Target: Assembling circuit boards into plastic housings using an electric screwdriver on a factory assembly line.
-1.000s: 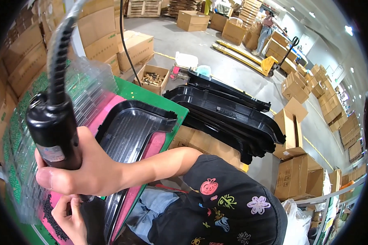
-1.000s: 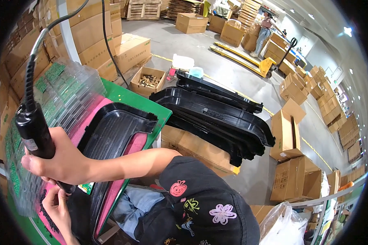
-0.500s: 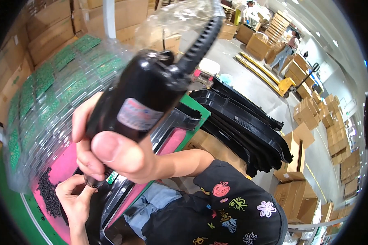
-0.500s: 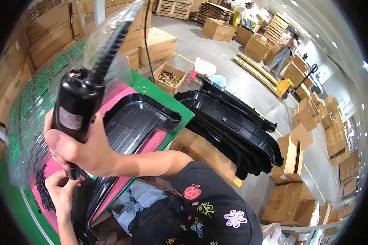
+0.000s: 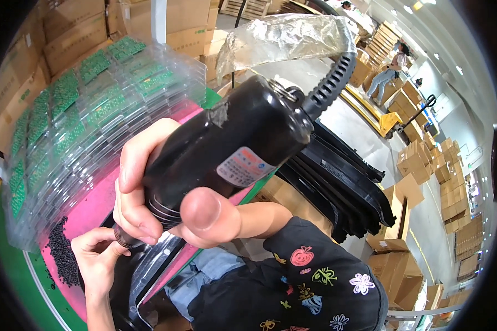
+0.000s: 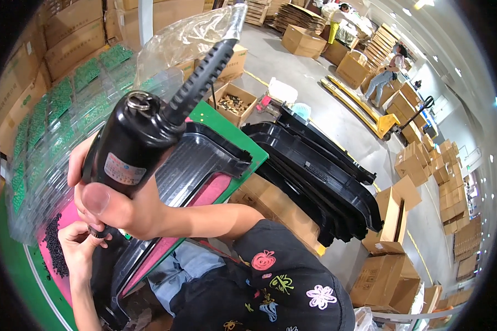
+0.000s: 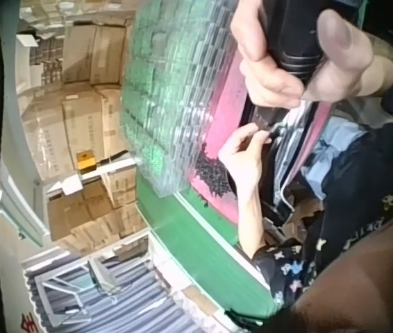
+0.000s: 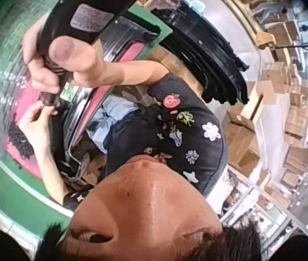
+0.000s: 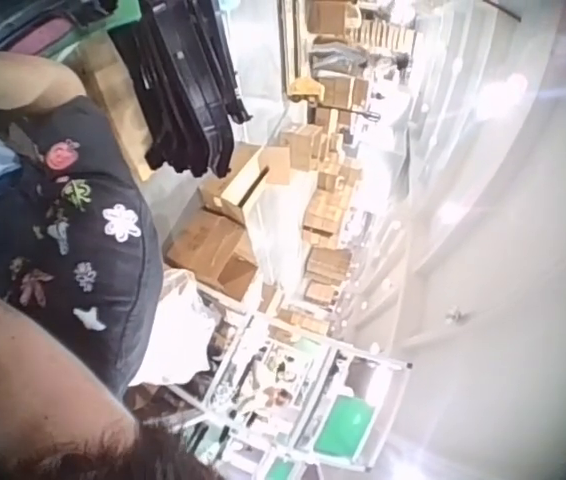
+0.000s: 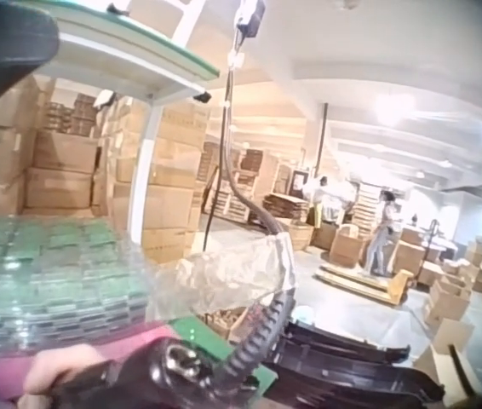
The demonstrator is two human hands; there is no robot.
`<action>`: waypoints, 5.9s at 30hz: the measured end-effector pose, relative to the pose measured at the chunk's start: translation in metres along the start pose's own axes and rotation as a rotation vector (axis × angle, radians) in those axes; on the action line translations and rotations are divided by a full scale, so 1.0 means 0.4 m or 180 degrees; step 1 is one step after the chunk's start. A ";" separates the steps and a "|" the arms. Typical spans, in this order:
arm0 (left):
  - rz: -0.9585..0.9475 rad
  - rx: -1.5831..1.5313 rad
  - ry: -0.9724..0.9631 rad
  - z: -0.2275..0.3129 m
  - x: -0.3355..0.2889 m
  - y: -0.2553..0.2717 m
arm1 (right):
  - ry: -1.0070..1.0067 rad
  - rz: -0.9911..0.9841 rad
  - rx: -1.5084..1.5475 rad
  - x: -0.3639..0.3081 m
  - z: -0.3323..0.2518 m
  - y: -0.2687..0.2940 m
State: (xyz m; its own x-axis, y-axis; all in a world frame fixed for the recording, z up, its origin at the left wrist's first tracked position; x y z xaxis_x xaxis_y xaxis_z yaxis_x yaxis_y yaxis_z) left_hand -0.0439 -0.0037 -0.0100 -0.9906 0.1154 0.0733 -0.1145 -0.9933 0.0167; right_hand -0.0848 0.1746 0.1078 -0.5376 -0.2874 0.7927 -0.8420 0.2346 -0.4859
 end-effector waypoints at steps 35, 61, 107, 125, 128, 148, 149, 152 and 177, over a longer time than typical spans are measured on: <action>-0.1152 0.2716 -0.0663 0.016 0.020 -0.084 | -0.1288 -0.0018 -0.1767 -0.010 0.081 0.237; -0.0580 0.2068 -0.0760 0.038 0.025 -0.043 | -0.0978 -0.1012 -0.0680 0.040 0.046 0.049; -0.0808 0.2426 0.0389 -0.027 0.031 -0.041 | -0.1700 -0.0456 -0.1773 -0.037 0.101 0.199; -0.0589 0.1455 -0.0837 0.062 0.017 -0.045 | -0.1235 -0.1282 -0.0859 0.051 0.010 -0.002; -0.0739 0.0975 -0.0498 0.050 0.018 -0.039 | -0.0695 -0.0938 -0.0534 0.029 0.031 -0.007; -0.0533 0.1171 -0.0174 0.034 0.024 -0.011 | -0.0769 -0.0925 -0.0570 0.027 0.066 -0.009; -0.0509 0.1098 -0.0185 0.031 0.024 -0.010 | -0.0773 -0.0924 -0.0567 0.027 0.068 -0.009; -0.0569 0.1020 -0.0137 0.032 0.024 -0.009 | -0.0758 -0.0926 -0.0605 0.029 0.068 -0.008; 0.0184 0.2665 -0.0696 0.051 0.015 0.020 | -0.1595 -0.0156 -0.1412 -0.018 0.223 0.129</action>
State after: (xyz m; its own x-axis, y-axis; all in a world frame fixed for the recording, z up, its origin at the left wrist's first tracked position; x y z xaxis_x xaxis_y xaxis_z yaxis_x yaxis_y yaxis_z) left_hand -0.0492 -0.0107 0.0111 -0.9467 0.1492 0.2854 0.1135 -0.6748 0.7293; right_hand -0.1283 0.1057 0.0442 -0.5458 -0.6789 0.4912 -0.8247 0.5389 -0.1715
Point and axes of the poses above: each hand's wrist, its own x-axis towards the middle knuckle, its own y-axis out of the back of the hand, z = x × y, the point moved 8 cm from there along x, towards the middle knuckle, and after that the axes turned 10 degrees about -z, right-handed, at the moved point
